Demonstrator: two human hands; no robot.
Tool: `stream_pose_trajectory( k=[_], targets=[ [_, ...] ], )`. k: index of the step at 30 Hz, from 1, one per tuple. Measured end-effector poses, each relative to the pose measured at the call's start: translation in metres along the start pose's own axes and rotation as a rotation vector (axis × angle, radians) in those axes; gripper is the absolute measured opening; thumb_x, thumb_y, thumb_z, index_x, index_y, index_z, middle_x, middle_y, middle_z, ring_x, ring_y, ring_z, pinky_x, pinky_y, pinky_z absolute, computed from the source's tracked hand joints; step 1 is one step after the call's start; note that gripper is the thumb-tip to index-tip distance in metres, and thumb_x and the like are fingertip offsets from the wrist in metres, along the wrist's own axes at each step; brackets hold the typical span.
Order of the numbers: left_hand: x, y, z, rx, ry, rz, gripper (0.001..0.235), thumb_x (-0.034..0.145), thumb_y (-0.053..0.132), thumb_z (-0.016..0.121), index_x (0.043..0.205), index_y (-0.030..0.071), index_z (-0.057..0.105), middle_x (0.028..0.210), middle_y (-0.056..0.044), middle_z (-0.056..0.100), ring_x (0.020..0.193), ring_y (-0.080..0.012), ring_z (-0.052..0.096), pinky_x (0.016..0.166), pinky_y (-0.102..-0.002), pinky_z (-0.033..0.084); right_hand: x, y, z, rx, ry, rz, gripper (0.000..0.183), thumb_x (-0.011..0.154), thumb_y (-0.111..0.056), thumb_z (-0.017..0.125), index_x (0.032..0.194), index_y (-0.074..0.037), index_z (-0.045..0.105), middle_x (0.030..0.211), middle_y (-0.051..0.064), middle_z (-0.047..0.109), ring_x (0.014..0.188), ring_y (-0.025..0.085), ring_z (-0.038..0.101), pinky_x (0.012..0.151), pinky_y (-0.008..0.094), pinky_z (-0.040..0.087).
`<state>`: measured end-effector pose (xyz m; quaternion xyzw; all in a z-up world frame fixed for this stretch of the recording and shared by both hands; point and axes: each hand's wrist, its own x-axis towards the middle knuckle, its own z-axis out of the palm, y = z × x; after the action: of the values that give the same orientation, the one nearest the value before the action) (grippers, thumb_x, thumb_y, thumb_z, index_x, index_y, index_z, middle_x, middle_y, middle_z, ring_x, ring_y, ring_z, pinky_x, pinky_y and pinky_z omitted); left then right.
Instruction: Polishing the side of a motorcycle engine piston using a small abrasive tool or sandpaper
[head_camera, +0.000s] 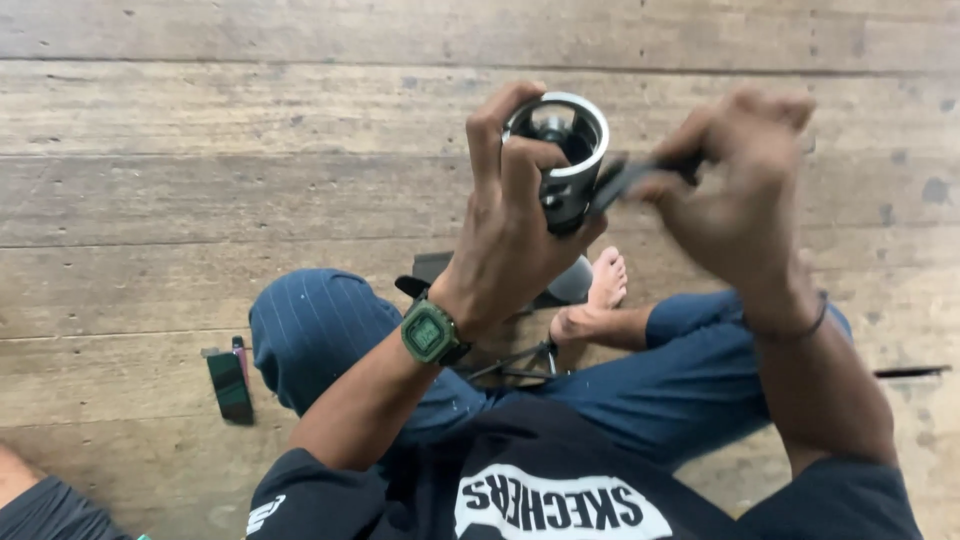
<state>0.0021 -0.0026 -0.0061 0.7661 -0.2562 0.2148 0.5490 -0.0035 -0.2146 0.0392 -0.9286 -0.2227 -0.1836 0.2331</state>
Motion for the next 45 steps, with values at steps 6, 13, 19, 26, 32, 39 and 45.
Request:
stream_pose_trajectory(
  k=[6, 13, 19, 26, 32, 39, 45],
  targets=[
    [0.0, 0.002, -0.002, -0.025, 0.003, -0.023, 0.055, 0.093, 0.026, 0.085, 0.117, 0.008, 0.039, 0.145, -0.023, 0.029, 0.138, -0.0466, 0.044, 0.098, -0.051, 0.069, -0.007, -0.004, 0.011, 0.012, -0.034, -0.057, 0.049, 0.089, -0.056, 0.074, 0.092, -0.008, 0.065, 0.089, 0.009, 0.059, 0.09, 0.028, 0.051, 0.096, 0.048, 0.028],
    [0.0, 0.004, -0.003, -0.05, -0.024, -0.033, 0.058, 0.096, 0.056, 0.061, 0.118, 0.009, 0.036, 0.146, -0.024, 0.027, 0.135, -0.046, 0.048, 0.086, -0.049, 0.073, 0.003, -0.026, 0.006, 0.05, -0.005, -0.094, 0.052, 0.085, -0.06, 0.066, 0.082, -0.008, 0.064, 0.077, 0.002, 0.061, 0.077, 0.019, 0.049, 0.092, 0.041, 0.029],
    [0.002, 0.002, 0.0, -0.013, 0.007, -0.016, 0.053, 0.095, 0.03, 0.082, 0.115, 0.007, 0.038, 0.145, -0.023, 0.029, 0.139, -0.0466, 0.044, 0.092, -0.048, 0.072, -0.001, -0.013, 0.009, 0.032, 0.008, -0.078, 0.053, 0.087, -0.062, 0.063, 0.085, -0.008, 0.064, 0.08, 0.004, 0.058, 0.083, 0.021, 0.048, 0.094, 0.043, 0.028],
    [0.002, 0.001, 0.0, -0.026, 0.012, -0.009, 0.055, 0.094, 0.024, 0.084, 0.117, 0.007, 0.037, 0.145, -0.025, 0.028, 0.14, -0.0478, 0.043, 0.1, -0.052, 0.07, 0.002, -0.014, 0.005, 0.036, -0.006, -0.038, 0.045, 0.088, -0.052, 0.08, 0.09, -0.009, 0.066, 0.086, 0.006, 0.058, 0.088, 0.026, 0.051, 0.098, 0.046, 0.028],
    [0.002, 0.005, -0.003, -0.023, -0.014, 0.002, 0.052, 0.093, 0.032, 0.076, 0.116, 0.007, 0.037, 0.144, -0.025, 0.028, 0.138, -0.0465, 0.043, 0.096, -0.052, 0.068, 0.003, -0.027, 0.003, 0.043, 0.022, -0.053, 0.054, 0.085, -0.059, 0.068, 0.087, -0.005, 0.066, 0.08, 0.005, 0.058, 0.081, 0.021, 0.05, 0.097, 0.042, 0.029],
    [0.001, 0.006, -0.001, -0.029, 0.024, -0.01, 0.064, 0.088, 0.039, 0.086, 0.116, 0.008, 0.038, 0.144, -0.024, 0.031, 0.139, -0.0444, 0.042, 0.103, -0.052, 0.065, -0.002, -0.023, 0.004, 0.055, -0.02, -0.034, 0.046, 0.087, -0.053, 0.077, 0.091, -0.009, 0.065, 0.087, 0.004, 0.06, 0.089, 0.025, 0.052, 0.1, 0.047, 0.026],
    [0.001, 0.008, 0.0, -0.062, 0.014, -0.037, 0.056, 0.091, 0.018, 0.087, 0.117, 0.01, 0.038, 0.144, -0.023, 0.033, 0.141, -0.0445, 0.04, 0.109, -0.054, 0.058, 0.0, -0.012, 0.001, 0.044, 0.048, -0.003, 0.054, 0.084, -0.059, 0.072, 0.088, -0.006, 0.064, 0.084, 0.008, 0.056, 0.087, 0.026, 0.049, 0.1, 0.046, 0.028]
  ],
)
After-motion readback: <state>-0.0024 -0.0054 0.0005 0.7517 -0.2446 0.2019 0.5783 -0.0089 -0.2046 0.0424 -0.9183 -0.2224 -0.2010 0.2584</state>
